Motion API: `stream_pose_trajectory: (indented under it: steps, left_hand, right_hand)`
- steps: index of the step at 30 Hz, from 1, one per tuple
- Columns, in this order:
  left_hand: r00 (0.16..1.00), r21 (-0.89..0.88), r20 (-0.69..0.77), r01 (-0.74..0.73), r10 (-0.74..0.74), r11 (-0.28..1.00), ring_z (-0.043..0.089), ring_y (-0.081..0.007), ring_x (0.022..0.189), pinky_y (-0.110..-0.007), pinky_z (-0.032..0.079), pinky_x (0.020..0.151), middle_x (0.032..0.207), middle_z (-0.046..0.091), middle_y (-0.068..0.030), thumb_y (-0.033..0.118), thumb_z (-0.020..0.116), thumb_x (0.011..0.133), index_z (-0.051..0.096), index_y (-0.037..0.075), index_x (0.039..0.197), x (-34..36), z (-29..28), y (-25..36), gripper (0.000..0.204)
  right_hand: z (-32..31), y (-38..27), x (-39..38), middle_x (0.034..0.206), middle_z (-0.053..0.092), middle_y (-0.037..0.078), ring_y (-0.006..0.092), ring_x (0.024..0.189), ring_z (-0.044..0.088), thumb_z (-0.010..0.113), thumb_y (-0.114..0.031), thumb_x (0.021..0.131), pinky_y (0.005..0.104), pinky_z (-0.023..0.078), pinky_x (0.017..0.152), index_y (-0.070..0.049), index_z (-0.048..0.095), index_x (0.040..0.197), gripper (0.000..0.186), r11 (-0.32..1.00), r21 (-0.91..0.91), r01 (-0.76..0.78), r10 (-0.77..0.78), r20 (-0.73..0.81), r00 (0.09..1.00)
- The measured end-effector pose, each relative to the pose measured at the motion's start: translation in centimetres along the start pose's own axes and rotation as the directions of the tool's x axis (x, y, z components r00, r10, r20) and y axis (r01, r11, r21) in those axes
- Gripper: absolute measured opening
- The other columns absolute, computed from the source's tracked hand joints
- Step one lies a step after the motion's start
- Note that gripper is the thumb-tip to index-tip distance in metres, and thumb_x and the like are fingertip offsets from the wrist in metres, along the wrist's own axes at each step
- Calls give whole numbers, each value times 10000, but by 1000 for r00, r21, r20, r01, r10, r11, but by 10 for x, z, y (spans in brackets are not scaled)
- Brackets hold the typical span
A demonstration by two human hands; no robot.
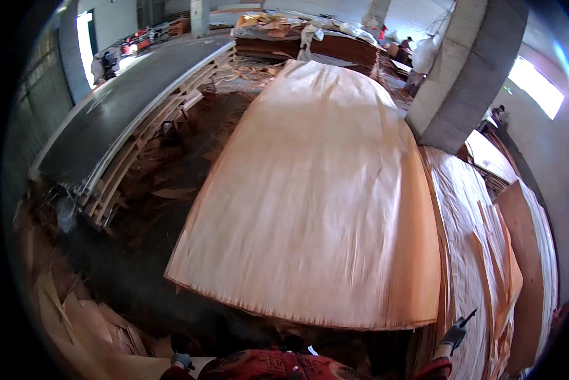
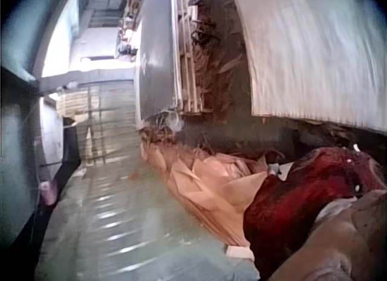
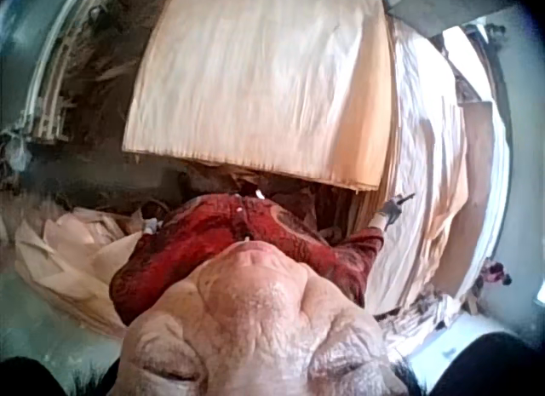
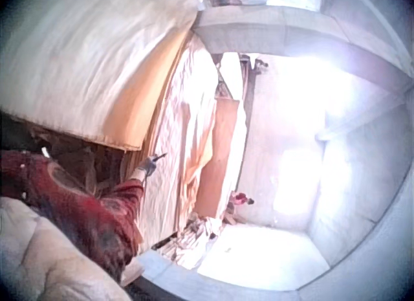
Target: The person uses a utility knife to trim excess wood veneer from the edges of a large curved surface. They peel away the cut strips and clear debris from the workspace. The person then lifts and repositions a large sheet of veneer to continue the trimming process.
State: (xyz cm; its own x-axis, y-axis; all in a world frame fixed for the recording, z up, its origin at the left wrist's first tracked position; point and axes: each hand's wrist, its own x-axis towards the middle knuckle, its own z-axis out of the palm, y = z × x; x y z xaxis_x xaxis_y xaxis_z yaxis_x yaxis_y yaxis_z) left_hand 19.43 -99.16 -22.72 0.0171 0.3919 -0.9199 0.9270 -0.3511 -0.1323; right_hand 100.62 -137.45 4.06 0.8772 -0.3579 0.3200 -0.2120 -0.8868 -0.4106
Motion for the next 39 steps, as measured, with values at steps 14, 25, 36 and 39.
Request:
stream_pose_trajectory:
  steps: [14,25,36,39]
  left_hand:
    - [926,-999,15,-4,-377,-49,635,-265,641,-431,490,545,776,640,-103,161,520,798,602,-14,882,71,-127,-155,211]
    - [884,-20,-404,-266,236,964,621,-294,722,-405,494,637,872,626,-151,281,534,795,600,43,929,38,-155,-206,281]
    - [953,-549,-293,-99,-80,830,606,-283,790,-408,480,691,873,624,-151,285,542,795,605,33,954,19,-153,-266,304]
    - [953,-546,-297,-120,-58,829,602,-279,809,-409,476,705,874,623,-151,286,545,795,607,30,961,32,-152,-290,311]
  right_hand:
    - [-107,-102,-174,804,638,190,269,711,616,517,-261,871,378,427,557,-8,614,1017,307,954,243,177,-189,25,982]
    - [119,-299,-430,845,590,245,352,694,601,492,-203,828,399,462,596,-132,501,1206,385,799,433,416,-599,529,601]
    - [127,-368,-519,797,586,253,411,771,577,515,-195,782,461,461,650,-35,588,964,253,820,413,396,-569,656,496]
    - [117,-379,-522,765,594,242,392,759,590,546,-214,769,448,464,635,-31,611,888,228,839,343,422,-540,621,568]
